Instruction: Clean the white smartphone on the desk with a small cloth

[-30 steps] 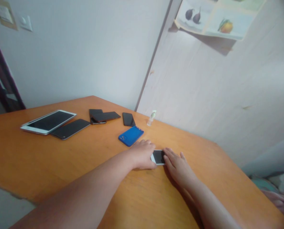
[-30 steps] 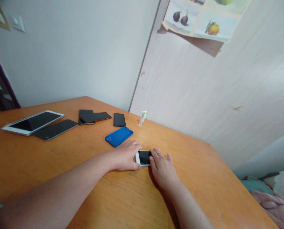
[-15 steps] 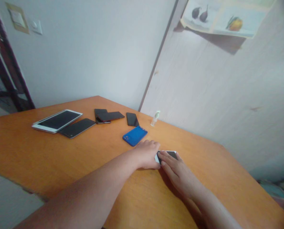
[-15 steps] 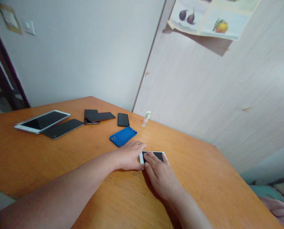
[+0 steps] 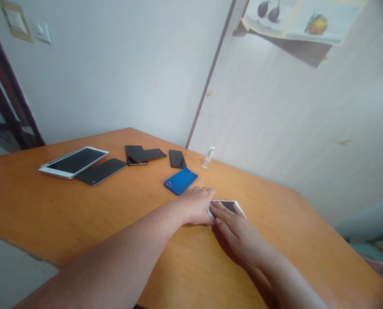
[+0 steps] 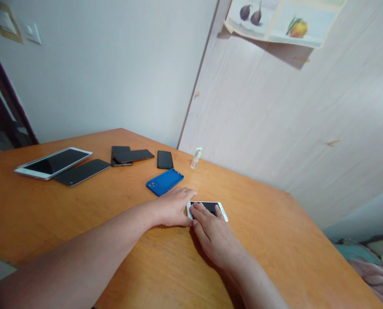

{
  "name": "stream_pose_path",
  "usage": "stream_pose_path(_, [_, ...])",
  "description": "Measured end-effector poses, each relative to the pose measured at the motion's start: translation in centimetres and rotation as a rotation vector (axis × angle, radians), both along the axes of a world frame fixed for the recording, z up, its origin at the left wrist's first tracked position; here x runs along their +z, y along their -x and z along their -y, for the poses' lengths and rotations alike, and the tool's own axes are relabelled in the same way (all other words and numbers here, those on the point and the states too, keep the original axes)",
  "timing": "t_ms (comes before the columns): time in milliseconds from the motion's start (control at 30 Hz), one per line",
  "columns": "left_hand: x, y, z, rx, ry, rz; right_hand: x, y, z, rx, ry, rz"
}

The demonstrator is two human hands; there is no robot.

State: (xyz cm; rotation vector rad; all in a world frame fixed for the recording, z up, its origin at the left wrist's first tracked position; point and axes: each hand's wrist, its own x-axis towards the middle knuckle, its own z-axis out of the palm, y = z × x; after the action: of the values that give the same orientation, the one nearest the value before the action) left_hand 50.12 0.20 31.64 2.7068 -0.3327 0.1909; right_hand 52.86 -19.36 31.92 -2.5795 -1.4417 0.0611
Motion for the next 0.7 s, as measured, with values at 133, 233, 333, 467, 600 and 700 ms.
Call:
stream_pose_path(133, [0.1,0.0,-0.1,-0.007,0.013,0.011,-0.2,-0.4,-1.1,-0.023,-0.026,0.013])
stream_pose_path(233, [0.2,0.1,-0.1,-0.027,0.038,0.012,-0.1,-0.6,-1.8,-0.030,-0.038,0.019])
stream_pose_path(333, [0.5,0.2,0.0,-0.016,0.028,-0.016,0.1,-0.4,-1.2,-0.012,-0.027,0.030])
stream_pose_path(467, [0.6,0.3,0.0,0.000,0.017,-0.035,0.1,-0.1,-0.2,0.016,-0.015,0.038])
stream_pose_path(600, [0.3,0.2,-0.1,-0.014,0.024,-0.006,0.1,-0.4,-1.1,-0.019,-0.006,0.047])
stream_pose_path(700, [0.0,0.0,-0.1,-0.020,0.035,0.006,0.2,-0.6,-1.7,-0.050,0.011,0.054])
